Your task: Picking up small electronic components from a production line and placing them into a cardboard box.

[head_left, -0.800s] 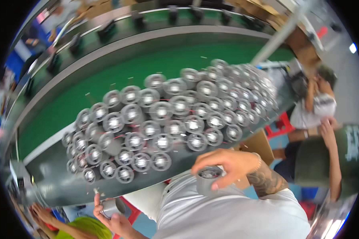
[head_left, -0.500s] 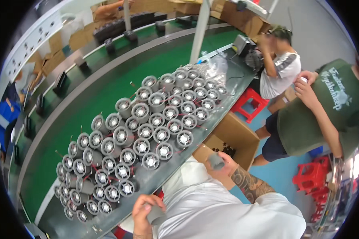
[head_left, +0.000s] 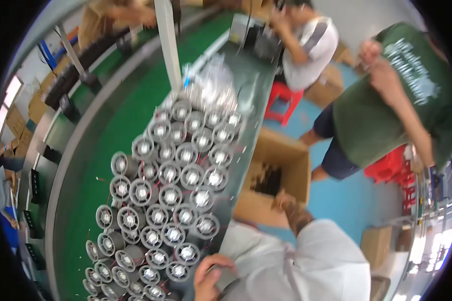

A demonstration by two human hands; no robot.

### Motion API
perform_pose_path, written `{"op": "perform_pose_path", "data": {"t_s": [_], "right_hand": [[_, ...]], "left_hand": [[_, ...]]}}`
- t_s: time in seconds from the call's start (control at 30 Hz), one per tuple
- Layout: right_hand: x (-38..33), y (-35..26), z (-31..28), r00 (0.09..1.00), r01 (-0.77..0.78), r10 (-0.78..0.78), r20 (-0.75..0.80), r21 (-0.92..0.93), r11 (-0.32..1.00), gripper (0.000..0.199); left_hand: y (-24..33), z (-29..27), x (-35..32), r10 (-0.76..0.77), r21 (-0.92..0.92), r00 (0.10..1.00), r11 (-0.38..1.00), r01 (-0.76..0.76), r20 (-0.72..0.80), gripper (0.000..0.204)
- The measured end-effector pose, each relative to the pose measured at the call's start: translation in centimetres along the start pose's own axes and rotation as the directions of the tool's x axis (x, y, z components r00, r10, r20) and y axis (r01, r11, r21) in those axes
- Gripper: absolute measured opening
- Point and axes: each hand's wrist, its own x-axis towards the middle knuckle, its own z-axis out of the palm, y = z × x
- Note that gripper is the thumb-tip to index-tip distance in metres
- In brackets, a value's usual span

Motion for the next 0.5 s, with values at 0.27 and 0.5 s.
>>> {"op": "perform_pose_path", "data": {"t_s": [0.27, 0.5], "right_hand": [[4.3, -14.7, 2.8, 0.645, -0.455, 0.609, 0.461, -0.409, 0.791, 0.039], [-2.0, -13.6, 5.0, 0.726, -0.617, 0.664, 0.176, -0.259, 0.743, 0.029]], "left_hand": [[1.8, -2.1, 0.7, -0.315, -0.108, 0.948, 0.945, 0.308, -0.056, 0.039], [-1.4, -0.8, -0.3, -0.370, -0.132, 0.926, 0.916, 0.378, 0.078, 0.039]]}}
